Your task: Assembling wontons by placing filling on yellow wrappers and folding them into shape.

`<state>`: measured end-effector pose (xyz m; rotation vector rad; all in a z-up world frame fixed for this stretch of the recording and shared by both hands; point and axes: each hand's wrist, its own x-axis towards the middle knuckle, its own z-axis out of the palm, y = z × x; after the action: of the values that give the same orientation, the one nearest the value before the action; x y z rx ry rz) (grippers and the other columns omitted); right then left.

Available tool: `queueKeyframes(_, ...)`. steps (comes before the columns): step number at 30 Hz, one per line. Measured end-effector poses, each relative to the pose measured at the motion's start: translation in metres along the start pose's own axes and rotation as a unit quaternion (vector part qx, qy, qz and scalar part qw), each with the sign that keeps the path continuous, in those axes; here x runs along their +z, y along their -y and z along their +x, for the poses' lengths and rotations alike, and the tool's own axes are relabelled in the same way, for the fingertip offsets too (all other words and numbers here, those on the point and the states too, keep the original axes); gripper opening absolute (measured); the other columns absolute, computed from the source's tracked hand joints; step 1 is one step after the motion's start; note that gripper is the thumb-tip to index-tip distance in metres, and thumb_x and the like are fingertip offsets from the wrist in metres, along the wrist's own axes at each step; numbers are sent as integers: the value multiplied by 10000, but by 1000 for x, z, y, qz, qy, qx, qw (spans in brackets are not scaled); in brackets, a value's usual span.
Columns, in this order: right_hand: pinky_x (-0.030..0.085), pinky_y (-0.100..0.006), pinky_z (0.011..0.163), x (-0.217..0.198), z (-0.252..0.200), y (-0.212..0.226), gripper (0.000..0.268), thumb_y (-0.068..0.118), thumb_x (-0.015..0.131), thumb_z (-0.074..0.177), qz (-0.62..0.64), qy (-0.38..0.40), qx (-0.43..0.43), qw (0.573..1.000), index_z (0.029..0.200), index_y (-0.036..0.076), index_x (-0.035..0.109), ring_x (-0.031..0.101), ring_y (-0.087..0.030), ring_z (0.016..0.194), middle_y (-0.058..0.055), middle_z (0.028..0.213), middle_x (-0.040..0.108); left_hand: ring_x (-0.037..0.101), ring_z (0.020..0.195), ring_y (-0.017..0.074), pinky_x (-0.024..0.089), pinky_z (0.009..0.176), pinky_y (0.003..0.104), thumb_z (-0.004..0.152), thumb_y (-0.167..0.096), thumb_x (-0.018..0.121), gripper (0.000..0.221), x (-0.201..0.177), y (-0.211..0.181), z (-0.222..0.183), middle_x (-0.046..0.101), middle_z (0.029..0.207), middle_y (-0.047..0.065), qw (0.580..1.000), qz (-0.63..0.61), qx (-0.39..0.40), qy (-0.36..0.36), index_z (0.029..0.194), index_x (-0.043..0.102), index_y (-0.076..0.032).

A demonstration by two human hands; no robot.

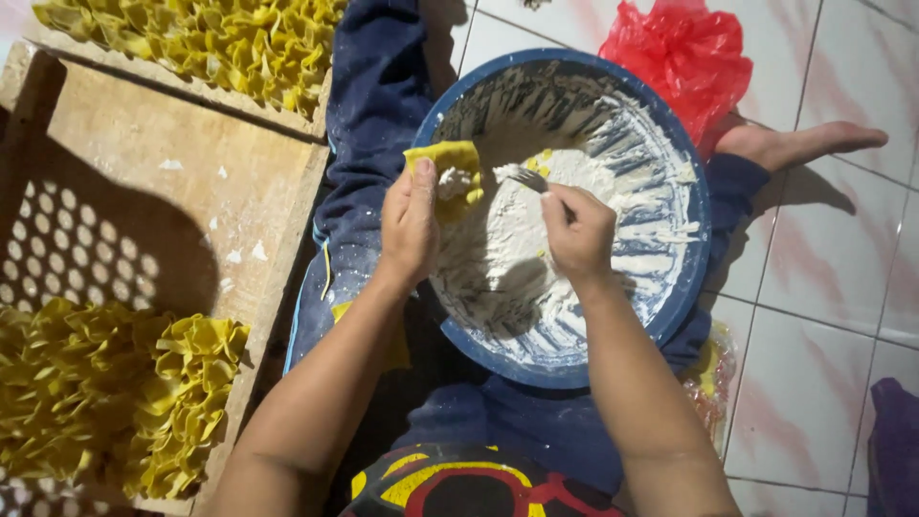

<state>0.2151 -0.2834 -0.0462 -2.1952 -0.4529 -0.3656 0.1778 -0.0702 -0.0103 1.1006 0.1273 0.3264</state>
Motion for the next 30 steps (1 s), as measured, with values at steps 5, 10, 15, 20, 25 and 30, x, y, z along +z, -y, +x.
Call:
queueKeyframes(5, 576, -414, 672, 4, 5, 17, 239, -105, 626, 904, 69, -11, -131, 989, 1073, -50, 786, 707, -330, 736, -163, 834, 714, 727, 813, 255, 632, 750, 449, 1065, -449, 440, 492, -5, 21, 3, 700, 884, 166, 982, -59, -181, 15, 1080, 671, -14)
queueKeyframes(10, 593, -439, 688, -2, 9, 26, 253, -123, 750, 851, 65, 9, -177, 982, 1077, -20, 798, 728, -363, 781, -153, 898, 741, 705, 738, 330, 624, 666, 576, 978, -494, 610, 544, -7, 25, 5, 636, 819, 205, 948, -44, -313, -21, 921, 652, 45)
queueKeyframes(15, 562, -427, 672, -10, 9, 6, 210, -96, 646, 951, 44, -9, -129, 991, 1127, -67, 757, 704, -349, 770, -180, 895, 700, 722, 770, 401, 624, 691, 589, 1012, -480, 568, 573, -29, 65, 15, 668, 948, 288, 931, -127, -342, -20, 1126, 615, 80)
queueKeyframes(20, 569, -418, 691, 7, -4, 6, 266, 25, 688, 909, 83, 27, -123, 988, 1162, -24, 754, 698, -348, 802, -164, 922, 692, 746, 904, 369, 635, 742, 513, 1038, -490, 450, 625, -12, 24, 10, 700, 1108, 267, 926, -188, -328, 5, 1393, 570, 10)
queueKeyframes(25, 577, -347, 706, 12, -11, 42, 262, 14, 792, 862, 94, 23, -114, 989, 1121, 46, 809, 680, -257, 788, -99, 940, 657, 751, 877, 346, 637, 749, 494, 981, -558, 544, 633, -10, 27, 8, 708, 1087, 235, 920, -181, -348, 12, 1330, 617, -34)
queueKeyframes(30, 542, -294, 672, 11, -5, 47, 139, 30, 791, 899, 124, 1, -125, 984, 1022, 77, 836, 594, -189, 693, -62, 936, 614, 734, 925, 385, 625, 778, 516, 1005, -535, 495, 672, 0, 15, 7, 691, 1116, 284, 918, -191, -346, 38, 1322, 604, 48)
